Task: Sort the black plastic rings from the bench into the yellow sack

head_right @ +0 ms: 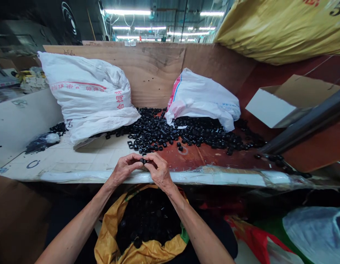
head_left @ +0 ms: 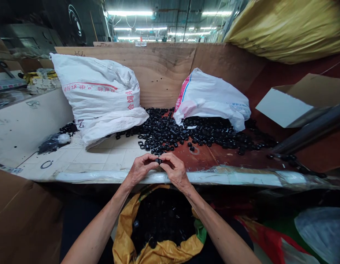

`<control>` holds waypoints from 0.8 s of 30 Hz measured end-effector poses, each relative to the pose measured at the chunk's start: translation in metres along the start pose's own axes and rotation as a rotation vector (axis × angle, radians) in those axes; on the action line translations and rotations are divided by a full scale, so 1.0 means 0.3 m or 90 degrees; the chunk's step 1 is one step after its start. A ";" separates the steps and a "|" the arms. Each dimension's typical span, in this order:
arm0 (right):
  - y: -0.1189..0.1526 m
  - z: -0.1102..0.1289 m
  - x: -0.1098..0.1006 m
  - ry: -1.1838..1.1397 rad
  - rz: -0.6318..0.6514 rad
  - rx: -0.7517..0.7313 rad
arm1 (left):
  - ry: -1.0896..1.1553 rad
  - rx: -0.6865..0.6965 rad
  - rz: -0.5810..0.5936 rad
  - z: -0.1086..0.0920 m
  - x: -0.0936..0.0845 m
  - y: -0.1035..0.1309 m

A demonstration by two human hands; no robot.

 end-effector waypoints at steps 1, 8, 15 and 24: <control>0.003 -0.005 0.001 -0.006 0.003 0.008 | 0.000 -0.010 0.005 0.003 -0.001 -0.001; 0.025 -0.037 0.020 0.054 -0.034 0.035 | -0.028 0.056 0.012 -0.005 -0.001 0.008; 0.035 -0.016 0.025 0.157 -0.008 -0.010 | -0.073 0.163 0.011 -0.003 0.000 0.013; 0.023 0.005 0.018 0.210 -0.022 0.011 | -0.091 0.173 0.010 0.005 -0.007 0.015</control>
Point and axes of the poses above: each hand's wrist, its own y-axis away from the middle knuckle, its own x-axis out of the palm, z = x × y, the point moved 1 cm from there along -y, towards the middle knuckle, and after that the axes turned 7 degrees about -z, right-handed, at the moved point
